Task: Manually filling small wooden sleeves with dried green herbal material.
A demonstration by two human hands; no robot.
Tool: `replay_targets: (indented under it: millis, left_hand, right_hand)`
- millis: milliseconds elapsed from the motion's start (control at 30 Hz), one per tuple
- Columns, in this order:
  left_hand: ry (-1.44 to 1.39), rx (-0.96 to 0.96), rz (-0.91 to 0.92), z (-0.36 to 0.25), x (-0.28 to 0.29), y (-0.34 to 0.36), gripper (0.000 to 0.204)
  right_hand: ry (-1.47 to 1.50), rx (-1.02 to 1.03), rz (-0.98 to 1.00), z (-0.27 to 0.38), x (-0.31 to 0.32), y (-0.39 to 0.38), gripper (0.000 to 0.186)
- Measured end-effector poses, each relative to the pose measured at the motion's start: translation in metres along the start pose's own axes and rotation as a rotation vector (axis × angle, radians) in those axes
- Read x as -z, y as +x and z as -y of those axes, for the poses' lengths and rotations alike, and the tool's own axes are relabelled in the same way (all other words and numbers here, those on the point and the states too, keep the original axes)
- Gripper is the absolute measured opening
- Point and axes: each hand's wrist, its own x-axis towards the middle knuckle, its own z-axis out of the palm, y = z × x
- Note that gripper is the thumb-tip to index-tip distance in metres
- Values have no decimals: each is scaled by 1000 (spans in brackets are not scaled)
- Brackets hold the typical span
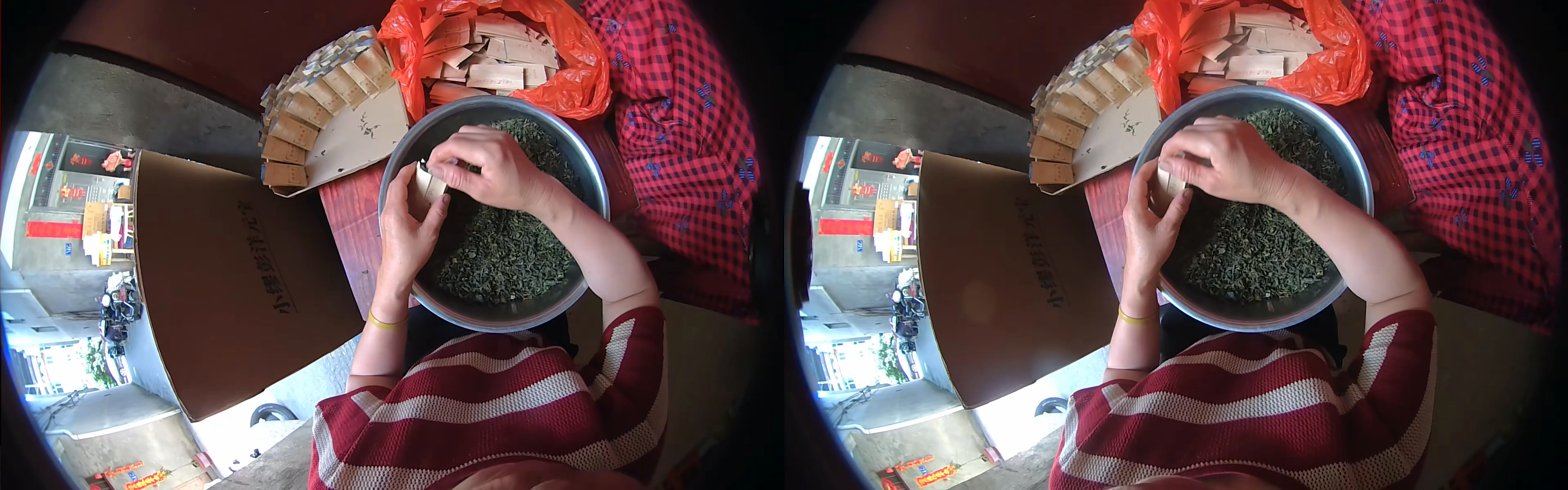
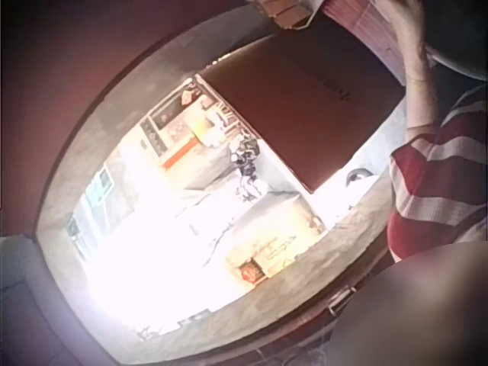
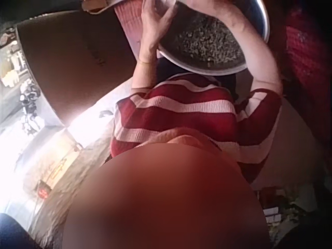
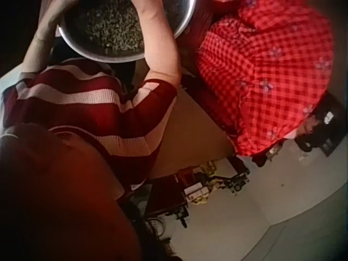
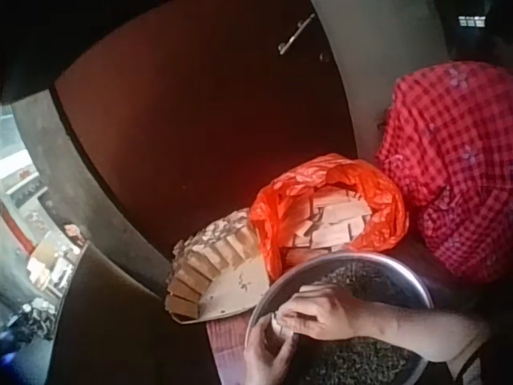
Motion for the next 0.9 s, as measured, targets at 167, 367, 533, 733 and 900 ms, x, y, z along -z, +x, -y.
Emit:
replay_targets:
  millis: [167,367,533,733,900]
  left_hand:
    - [-14,-8,12,-2,0,1,57]
    - [-6,5,-9,-2,0,0,57]
    - [16,-8,-33,2,-1,-1,56]
    - [-62,-4,-56,0,1,-2,55]
    - [-48,-29,-55,2,2,-2,55]
  right_hand:
    - [-190,196,-51,4,2,2,11]
    - [-294,209,-159,-2,18,7,14]
    - [-387,-7,-90,-34,18,2,17]
    - [-408,-183,264,-59,-12,-21,23]
    - [-160,-423,420,-48,-19,-18,26]
